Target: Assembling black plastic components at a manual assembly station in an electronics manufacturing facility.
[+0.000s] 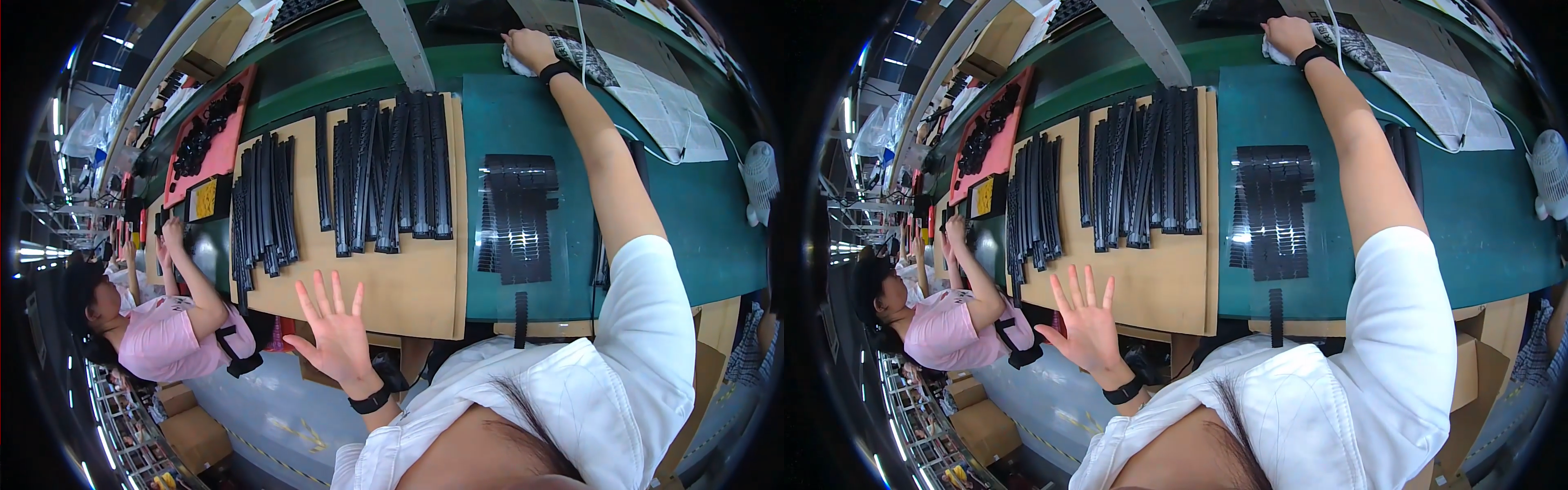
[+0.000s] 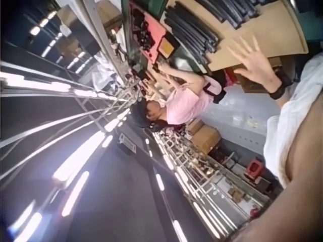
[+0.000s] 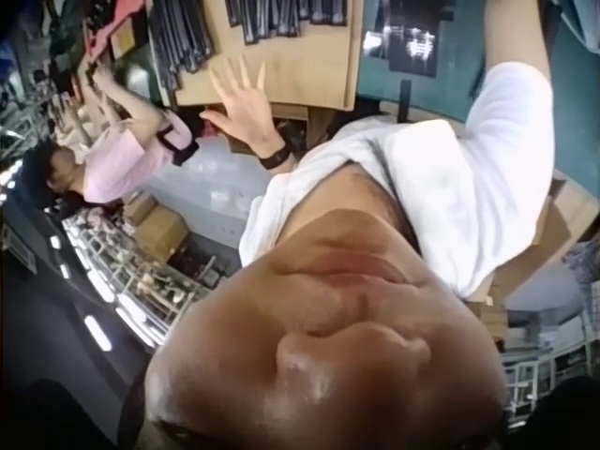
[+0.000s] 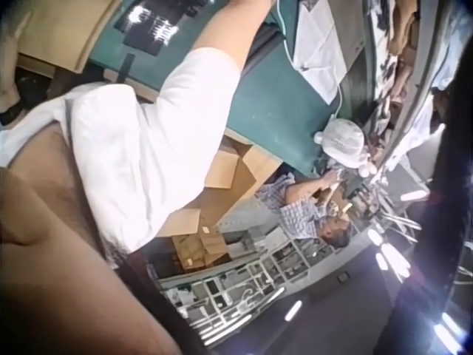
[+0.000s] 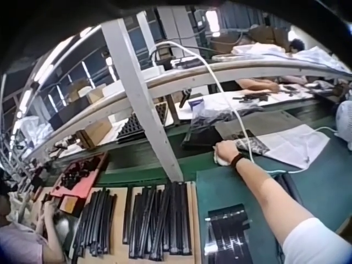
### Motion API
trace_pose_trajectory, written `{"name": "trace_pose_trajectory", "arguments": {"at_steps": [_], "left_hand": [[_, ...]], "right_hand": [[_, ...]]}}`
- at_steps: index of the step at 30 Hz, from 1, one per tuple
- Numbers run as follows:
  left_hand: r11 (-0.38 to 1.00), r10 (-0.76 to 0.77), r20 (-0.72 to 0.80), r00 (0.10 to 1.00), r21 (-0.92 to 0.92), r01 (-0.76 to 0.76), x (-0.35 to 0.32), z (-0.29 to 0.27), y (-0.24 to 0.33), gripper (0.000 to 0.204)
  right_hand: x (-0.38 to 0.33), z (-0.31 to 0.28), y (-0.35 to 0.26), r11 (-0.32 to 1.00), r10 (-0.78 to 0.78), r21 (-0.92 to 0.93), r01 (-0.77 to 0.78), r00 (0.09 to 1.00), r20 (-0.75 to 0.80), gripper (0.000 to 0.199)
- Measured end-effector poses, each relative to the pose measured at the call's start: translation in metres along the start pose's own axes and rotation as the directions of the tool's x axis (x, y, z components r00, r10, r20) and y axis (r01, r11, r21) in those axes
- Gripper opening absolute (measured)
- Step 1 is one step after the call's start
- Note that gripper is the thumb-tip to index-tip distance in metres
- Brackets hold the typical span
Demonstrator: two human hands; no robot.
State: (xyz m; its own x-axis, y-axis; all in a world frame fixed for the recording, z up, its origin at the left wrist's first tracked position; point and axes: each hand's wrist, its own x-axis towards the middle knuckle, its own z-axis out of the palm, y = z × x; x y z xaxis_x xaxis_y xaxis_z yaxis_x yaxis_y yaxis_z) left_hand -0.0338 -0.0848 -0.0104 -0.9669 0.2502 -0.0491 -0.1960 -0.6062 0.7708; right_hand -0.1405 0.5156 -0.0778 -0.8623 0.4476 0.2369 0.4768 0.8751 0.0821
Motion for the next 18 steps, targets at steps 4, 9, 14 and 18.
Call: {"name": "trace_pose_trajectory", "arguments": {"at_steps": [4, 9, 14, 18], "left_hand": [[0.999, -0.028, 0.081, 0.996, 0.032, 0.026, 0.004, 0.006, -0.003, 0.101], [0.998, -0.063, 0.194, 0.979, 0.04, 0.056, -0.003, 0.007, -0.009, 0.1], [0.989, -0.129, 0.352, 0.927, 0.11, 0.096, 0.001, 0.021, -0.019, 0.1], [0.983, -0.152, 0.437, 0.887, 0.159, 0.09, 0.0, 0.018, -0.023, 0.098]], "right_hand": [[-0.018, 0.003, -0.004, 0.975, 0.199, -0.059, -0.213, 0.963, -0.182, 0.055], [-0.063, -0.086, -0.007, 0.847, -0.38, 0.258, 0.465, 0.869, -0.318, 0.049], [-0.111, -0.133, 0.003, 0.869, -0.181, 0.428, 0.249, 0.964, -0.193, 0.055], [-0.201, -0.236, -0.022, 0.451, -0.134, 0.888, -0.09, 0.977, 0.167, 0.047]]}}
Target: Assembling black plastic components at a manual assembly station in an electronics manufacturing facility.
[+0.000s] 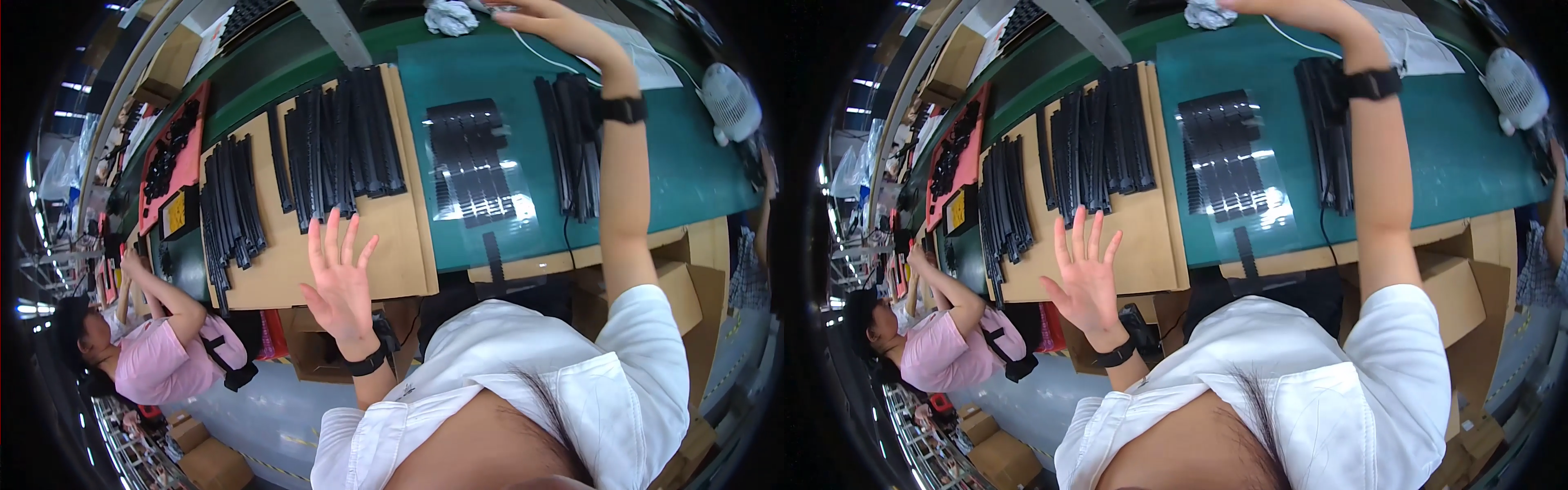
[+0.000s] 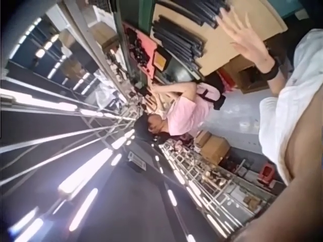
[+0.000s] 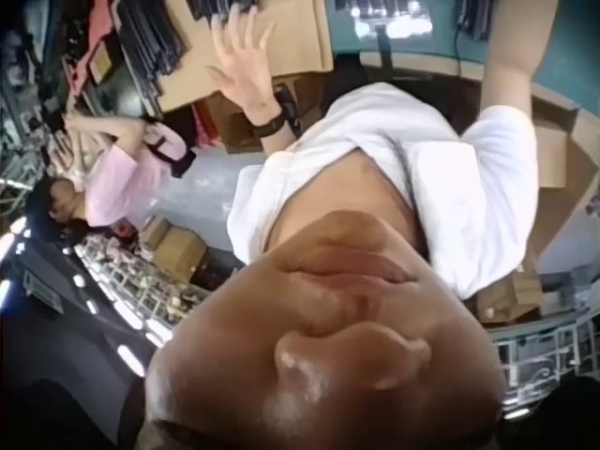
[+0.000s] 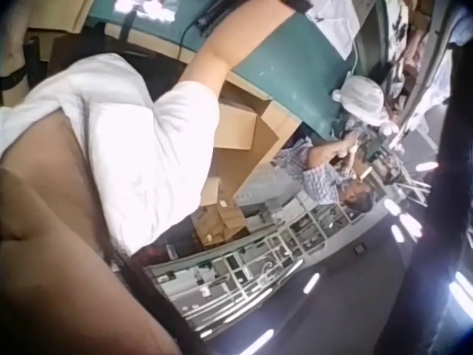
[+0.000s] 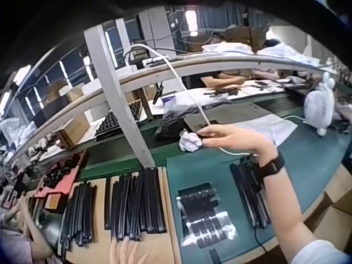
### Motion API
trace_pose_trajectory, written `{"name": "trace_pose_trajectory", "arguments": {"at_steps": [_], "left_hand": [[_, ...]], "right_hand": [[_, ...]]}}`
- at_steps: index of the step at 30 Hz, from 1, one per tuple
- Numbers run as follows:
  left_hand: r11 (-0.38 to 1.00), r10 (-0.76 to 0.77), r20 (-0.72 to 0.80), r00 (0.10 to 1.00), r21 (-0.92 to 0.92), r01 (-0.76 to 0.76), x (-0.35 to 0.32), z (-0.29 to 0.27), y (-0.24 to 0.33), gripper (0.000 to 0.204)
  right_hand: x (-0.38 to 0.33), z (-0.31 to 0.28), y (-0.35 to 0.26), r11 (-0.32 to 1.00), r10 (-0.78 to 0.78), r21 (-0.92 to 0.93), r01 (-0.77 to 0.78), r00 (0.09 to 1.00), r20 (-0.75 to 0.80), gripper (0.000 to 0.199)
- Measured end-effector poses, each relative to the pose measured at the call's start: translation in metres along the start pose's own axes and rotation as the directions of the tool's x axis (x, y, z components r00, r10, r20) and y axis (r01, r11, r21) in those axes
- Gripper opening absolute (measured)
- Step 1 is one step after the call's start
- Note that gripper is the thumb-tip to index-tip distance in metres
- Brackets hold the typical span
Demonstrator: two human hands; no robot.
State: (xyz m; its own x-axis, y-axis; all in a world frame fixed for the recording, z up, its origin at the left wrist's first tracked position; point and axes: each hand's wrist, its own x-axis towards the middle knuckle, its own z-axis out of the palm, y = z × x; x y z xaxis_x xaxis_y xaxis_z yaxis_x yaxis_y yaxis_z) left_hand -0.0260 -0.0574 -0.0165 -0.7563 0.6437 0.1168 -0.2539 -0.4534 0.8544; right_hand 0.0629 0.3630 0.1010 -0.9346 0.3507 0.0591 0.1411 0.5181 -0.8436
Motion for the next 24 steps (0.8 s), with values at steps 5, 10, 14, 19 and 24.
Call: {"name": "trace_pose_trajectory", "arguments": {"at_steps": [5, 10, 14, 19, 24], "left_hand": [[0.999, -0.035, 0.111, 0.993, 0.011, 0.034, 0.003, 0.009, -0.007, 0.084], [0.982, -0.183, 0.149, 0.972, -0.022, 0.189, 0.0, 0.016, -0.018, 0.059], [0.97, -0.242, 0.18, 0.953, 0.053, 0.236, -0.008, 0.032, -0.017, 0.047], [0.968, -0.248, 0.154, 0.957, 0.081, 0.238, -0.02, 0.047, -0.016, 0.039], [0.961, -0.274, 0.196, 0.942, 0.085, 0.262, -0.022, 0.058, -0.018, 0.031]], "right_hand": [[-0.115, -0.037, 0.066, 0.971, 0.168, -0.089, -0.221, 0.9, -0.403, 0.081], [-0.148, 0.014, 0.112, 0.596, 0.672, -0.114, -0.795, 0.571, -0.471, 0.111], [-0.127, 0.042, 0.154, 0.427, 0.623, -0.374, -0.824, 0.567, -0.538, 0.114], [-0.11, 0.042, 0.148, 0.491, 0.648, -0.316, -0.812, 0.582, -0.491, 0.106], [-0.105, 0.038, 0.144, 0.544, 0.664, -0.245, -0.803, 0.59, -0.459, 0.097]]}}
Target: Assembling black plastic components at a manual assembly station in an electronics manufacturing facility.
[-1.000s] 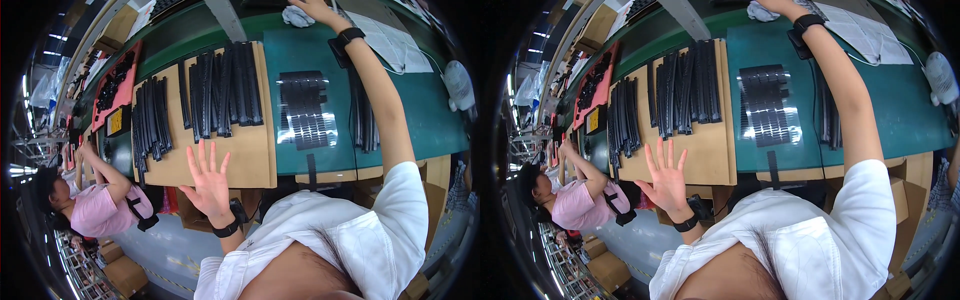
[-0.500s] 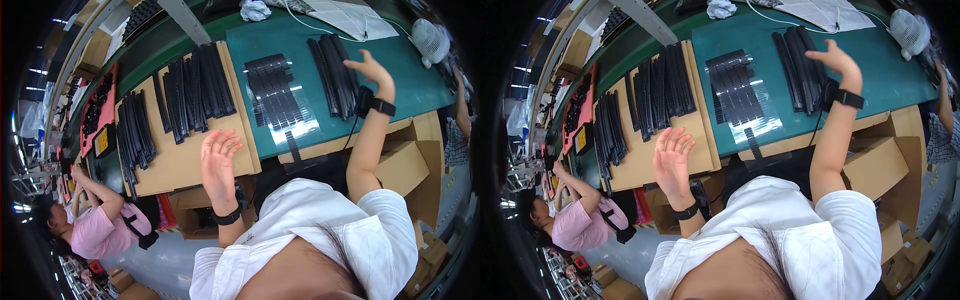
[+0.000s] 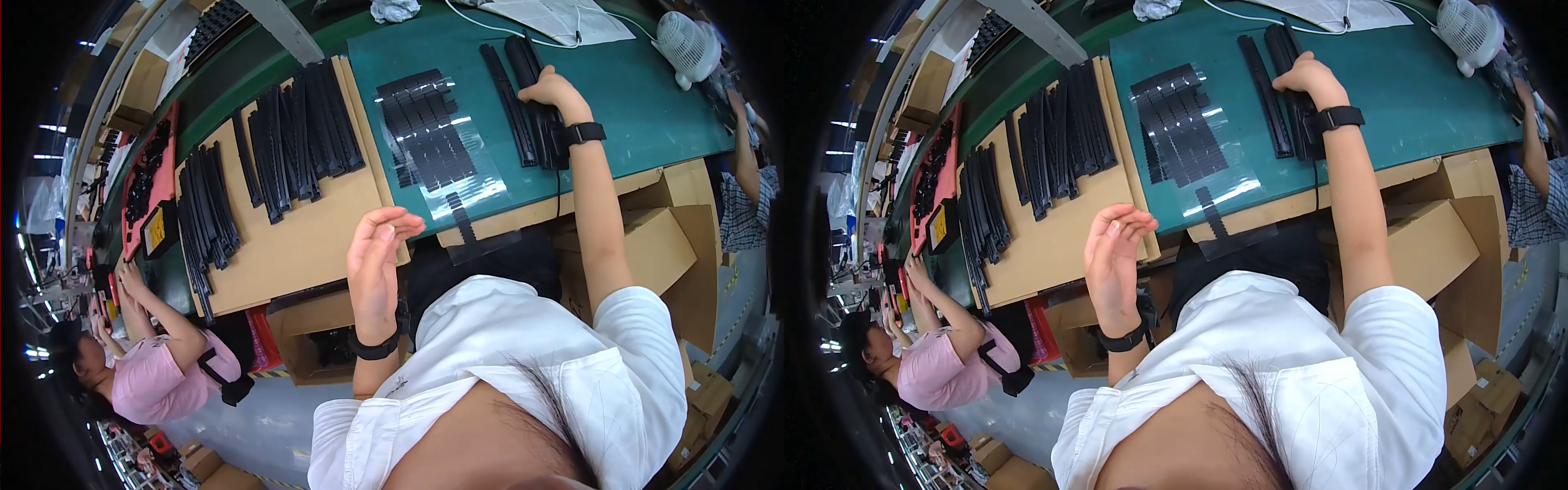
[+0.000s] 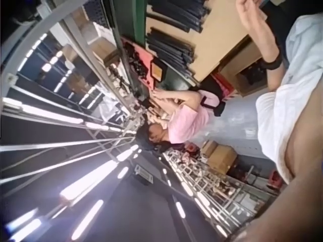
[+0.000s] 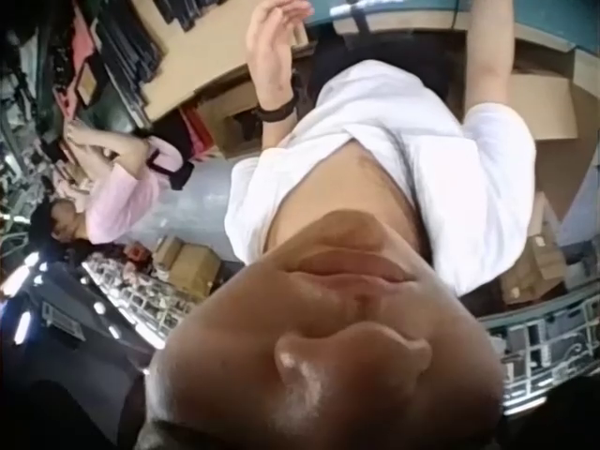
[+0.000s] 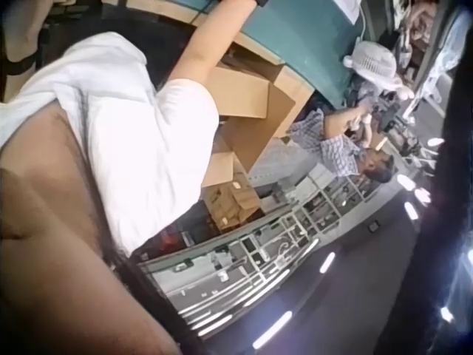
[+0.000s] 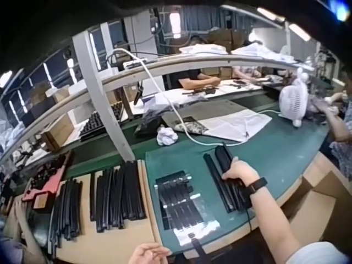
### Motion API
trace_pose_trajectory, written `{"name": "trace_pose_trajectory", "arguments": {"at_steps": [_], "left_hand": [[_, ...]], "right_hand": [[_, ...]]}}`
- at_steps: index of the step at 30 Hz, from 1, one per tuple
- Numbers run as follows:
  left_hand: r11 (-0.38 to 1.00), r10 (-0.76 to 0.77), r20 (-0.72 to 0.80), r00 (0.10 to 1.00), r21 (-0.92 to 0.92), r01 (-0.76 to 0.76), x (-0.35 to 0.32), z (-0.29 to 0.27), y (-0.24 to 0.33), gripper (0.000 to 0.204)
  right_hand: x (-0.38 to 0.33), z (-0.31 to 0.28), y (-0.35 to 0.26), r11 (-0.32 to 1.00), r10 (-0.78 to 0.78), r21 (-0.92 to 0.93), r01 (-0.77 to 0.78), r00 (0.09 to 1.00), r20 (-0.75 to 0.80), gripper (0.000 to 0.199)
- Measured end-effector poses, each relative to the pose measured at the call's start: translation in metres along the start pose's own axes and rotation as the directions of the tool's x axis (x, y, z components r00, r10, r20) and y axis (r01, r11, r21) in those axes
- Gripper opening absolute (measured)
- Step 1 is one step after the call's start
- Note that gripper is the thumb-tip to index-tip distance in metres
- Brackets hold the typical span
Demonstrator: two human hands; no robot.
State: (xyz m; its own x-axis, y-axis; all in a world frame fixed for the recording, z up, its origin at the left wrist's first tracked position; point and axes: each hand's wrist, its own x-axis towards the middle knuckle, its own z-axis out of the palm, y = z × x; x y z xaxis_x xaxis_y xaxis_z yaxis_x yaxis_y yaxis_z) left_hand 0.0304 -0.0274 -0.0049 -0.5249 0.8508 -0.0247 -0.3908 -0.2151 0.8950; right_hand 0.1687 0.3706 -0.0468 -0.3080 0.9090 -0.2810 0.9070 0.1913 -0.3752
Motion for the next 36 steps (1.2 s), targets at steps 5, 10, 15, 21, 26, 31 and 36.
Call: {"name": "trace_pose_trajectory", "arguments": {"at_steps": [5, 10, 15, 21, 26, 31, 36], "left_hand": [[0.999, 0.018, 0.108, 0.994, 0.04, -0.022, -0.002, 0.011, 0.006, 0.023], [0.995, -0.03, 0.195, 0.98, 0.102, 0.01, 0.001, 0.018, 0.013, 0.021], [0.985, -0.075, 0.268, 0.961, 0.168, 0.03, 0.006, 0.029, 0.022, 0.021], [0.968, -0.198, 0.31, 0.93, -0.089, 0.236, 0.06, 0.028, 0.013, 0.046], [0.463, -0.365, 0.683, 0.632, -0.456, 0.76, 0.128, 0.024, 0.007, 0.066], [0.369, -0.198, 0.816, 0.543, -0.451, 0.812, 0.129, 0.026, 0.0, 0.074], [0.703, -0.54, 0.271, 0.797, -0.375, 0.604, 0.098, 0.045, 0.004, 0.058]], "right_hand": [[0.002, -0.002, -0.005, 1.0, 0.01, 0.004, -0.01, 1.0, -0.022, 0.086], [0.01, -0.011, 0.015, 0.991, -0.065, 0.127, 0.047, 0.987, 0.145, 0.08], [0.015, -0.002, 0.035, 0.972, -0.138, 0.186, 0.142, 0.99, -0.035, 0.078], [-0.038, -0.033, 0.006, 0.722, -0.468, 0.5, 0.478, 0.87, -0.156, 0.07], [-0.098, -0.031, -0.048, 0.438, -0.731, 0.262, 0.86, 0.511, -0.453, 0.064], [-0.146, 0.006, -0.071, 0.239, -0.916, 0.072, 0.968, 0.25, -0.315, 0.059], [-0.16, 0.033, -0.059, 0.388, -0.906, 0.043, 0.921, 0.389, -0.164, 0.063]]}}
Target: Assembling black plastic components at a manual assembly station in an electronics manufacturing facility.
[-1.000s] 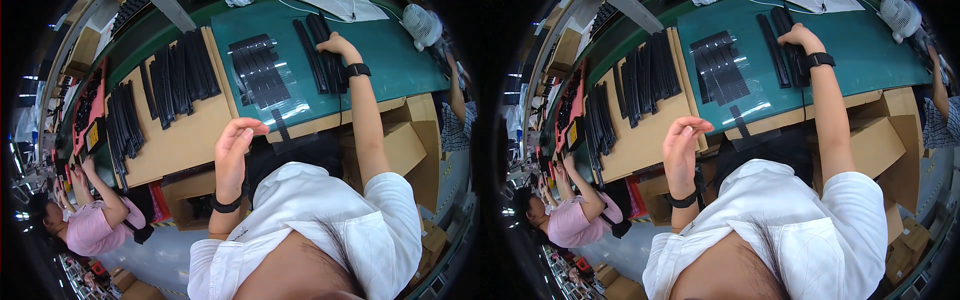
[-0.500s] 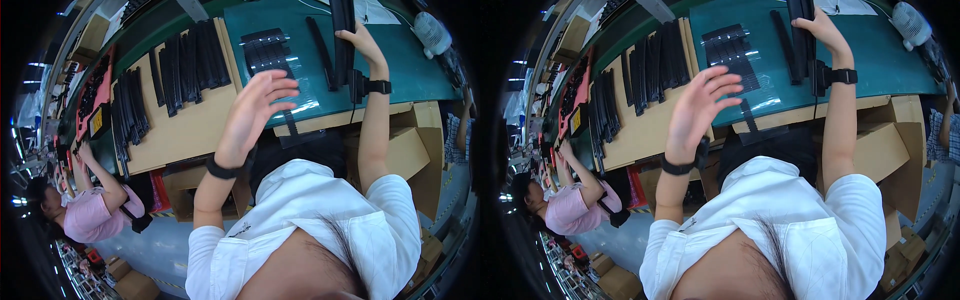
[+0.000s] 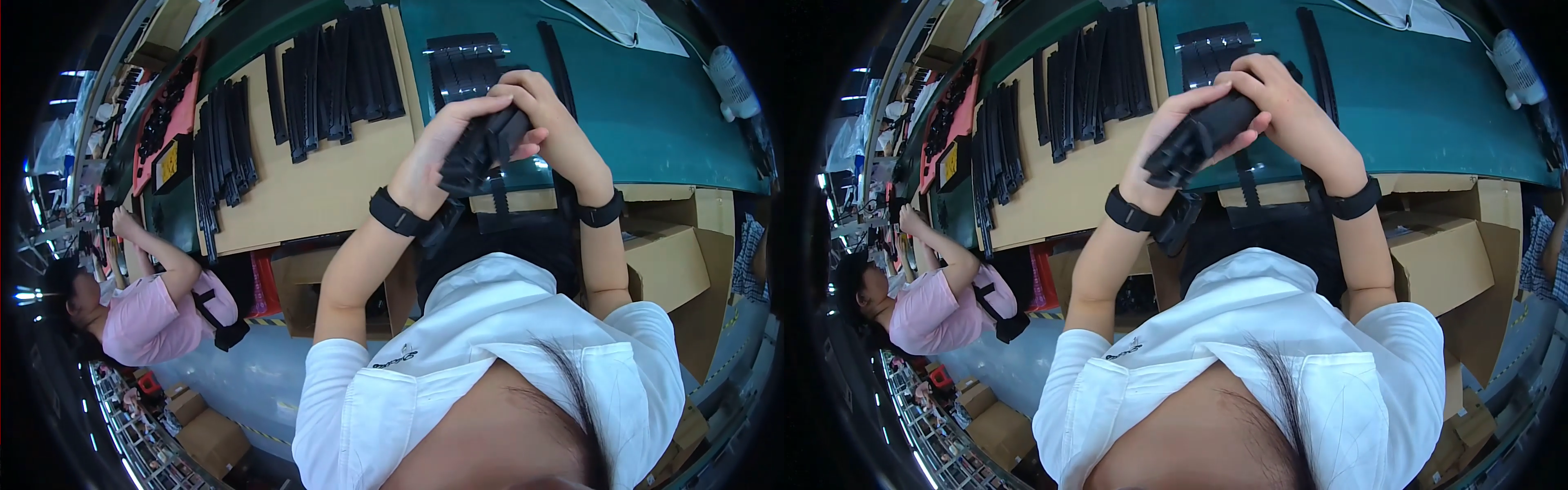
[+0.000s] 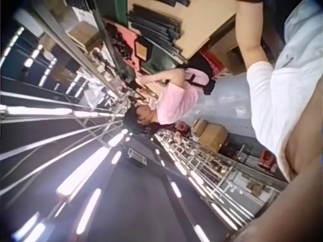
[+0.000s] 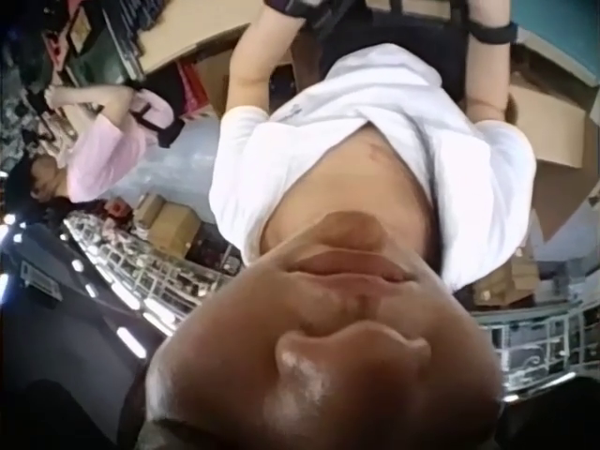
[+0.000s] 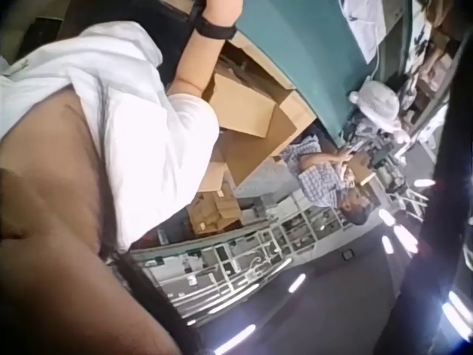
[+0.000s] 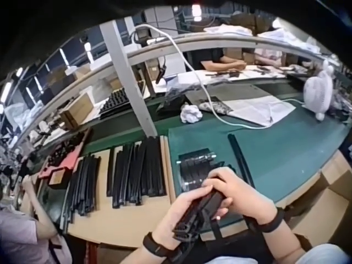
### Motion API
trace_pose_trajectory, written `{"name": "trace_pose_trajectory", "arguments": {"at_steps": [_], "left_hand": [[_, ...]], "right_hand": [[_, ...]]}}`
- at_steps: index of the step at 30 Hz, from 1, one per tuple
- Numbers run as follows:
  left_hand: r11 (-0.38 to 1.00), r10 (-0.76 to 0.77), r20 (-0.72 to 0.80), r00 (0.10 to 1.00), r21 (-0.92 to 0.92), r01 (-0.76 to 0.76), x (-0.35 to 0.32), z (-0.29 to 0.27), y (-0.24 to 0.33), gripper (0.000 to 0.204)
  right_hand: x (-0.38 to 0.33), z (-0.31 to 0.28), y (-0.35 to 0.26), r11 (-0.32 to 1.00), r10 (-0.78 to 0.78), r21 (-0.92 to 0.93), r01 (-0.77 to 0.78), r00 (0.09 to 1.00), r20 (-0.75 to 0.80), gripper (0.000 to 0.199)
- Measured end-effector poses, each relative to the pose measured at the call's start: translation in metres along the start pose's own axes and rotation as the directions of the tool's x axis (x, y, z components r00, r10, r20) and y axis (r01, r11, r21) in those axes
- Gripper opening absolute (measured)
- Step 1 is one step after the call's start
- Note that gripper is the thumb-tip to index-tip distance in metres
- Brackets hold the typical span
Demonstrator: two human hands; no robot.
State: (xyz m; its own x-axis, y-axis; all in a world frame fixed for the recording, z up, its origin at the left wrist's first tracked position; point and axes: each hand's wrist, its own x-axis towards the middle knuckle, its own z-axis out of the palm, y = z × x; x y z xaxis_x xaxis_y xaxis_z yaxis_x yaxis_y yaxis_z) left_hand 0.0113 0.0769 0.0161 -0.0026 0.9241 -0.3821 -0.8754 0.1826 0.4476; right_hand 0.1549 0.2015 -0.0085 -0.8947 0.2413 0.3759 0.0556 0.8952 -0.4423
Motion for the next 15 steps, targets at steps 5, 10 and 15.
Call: {"name": "trace_pose_trajectory", "arguments": {"at_steps": [5, 10, 15], "left_hand": [[0.977, -0.167, 0.158, 0.973, -0.108, 0.185, 0.012, -0.027, -0.005, 0.04], [0.979, -0.157, 0.267, 0.951, -0.084, 0.186, 0.015, -0.022, -0.006, 0.032], [0.996, -0.074, 0.262, 0.962, -0.035, 0.087, 0.019, -0.027, -0.013, 0.031]], "right_hand": [[-0.006, -0.004, 0.001, 0.996, -0.011, 0.086, 0.021, 0.993, -0.116, 0.05], [-0.026, -0.026, 0.036, 0.993, -0.025, 0.108, 0.046, 0.982, -0.189, 0.046], [-0.035, -0.032, 0.072, 0.99, -0.029, 0.117, 0.075, 0.934, -0.357, 0.05]]}}
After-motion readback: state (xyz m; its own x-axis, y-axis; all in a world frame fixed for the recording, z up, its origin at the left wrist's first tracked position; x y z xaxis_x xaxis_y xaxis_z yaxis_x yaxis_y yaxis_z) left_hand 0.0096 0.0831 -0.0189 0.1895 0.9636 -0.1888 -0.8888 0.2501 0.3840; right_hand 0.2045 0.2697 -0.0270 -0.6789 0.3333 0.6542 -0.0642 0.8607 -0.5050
